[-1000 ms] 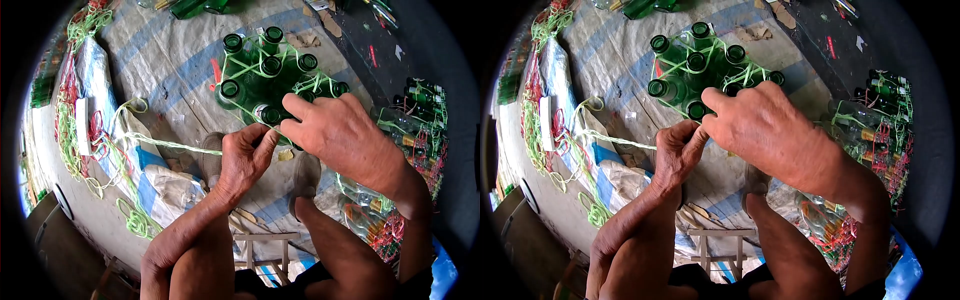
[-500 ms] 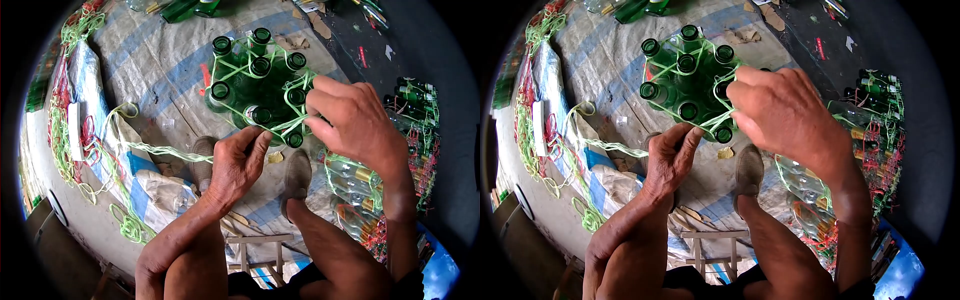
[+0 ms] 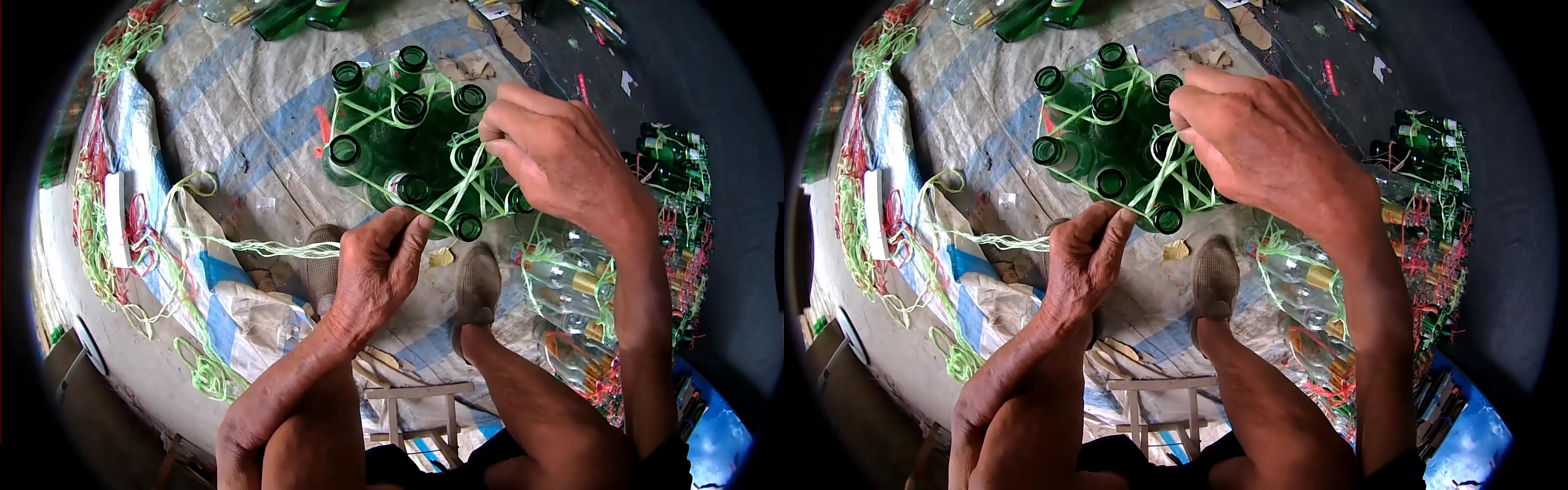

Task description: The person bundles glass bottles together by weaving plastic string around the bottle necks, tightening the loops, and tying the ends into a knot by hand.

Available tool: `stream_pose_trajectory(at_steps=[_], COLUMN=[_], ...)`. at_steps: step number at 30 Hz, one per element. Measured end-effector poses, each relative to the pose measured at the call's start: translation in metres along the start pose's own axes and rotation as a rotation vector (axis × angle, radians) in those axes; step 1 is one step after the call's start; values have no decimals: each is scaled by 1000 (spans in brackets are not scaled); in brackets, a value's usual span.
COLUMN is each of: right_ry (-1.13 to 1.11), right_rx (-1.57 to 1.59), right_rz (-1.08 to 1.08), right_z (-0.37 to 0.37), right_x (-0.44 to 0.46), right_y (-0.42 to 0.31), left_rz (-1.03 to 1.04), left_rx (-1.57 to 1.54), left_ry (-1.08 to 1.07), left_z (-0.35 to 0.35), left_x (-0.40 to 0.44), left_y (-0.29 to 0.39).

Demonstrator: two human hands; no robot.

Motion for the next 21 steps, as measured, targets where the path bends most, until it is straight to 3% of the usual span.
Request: stream_pose_trajectory(at_steps=[13, 21], right_ry=[0, -47], right_rx=[-141, -66], right_rz=[-33, 20], right_z=[16, 16], right_x=[22, 25], right_y=[5, 12], left_rz=[9, 4], left_rx=[-4, -72], left_ry=[21, 0], left_z=[1, -7], left_x=[0, -4], left_y=[-8, -3])
Point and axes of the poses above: each hand's wrist, its own x-axis towards the middle knuckle, its own z-axis out of the palm, y = z × x, the point moved 9 cm from there along x, towards the middle knuckle, and after that the axes turned 12 degrees about -z, right-handed, at the moved point
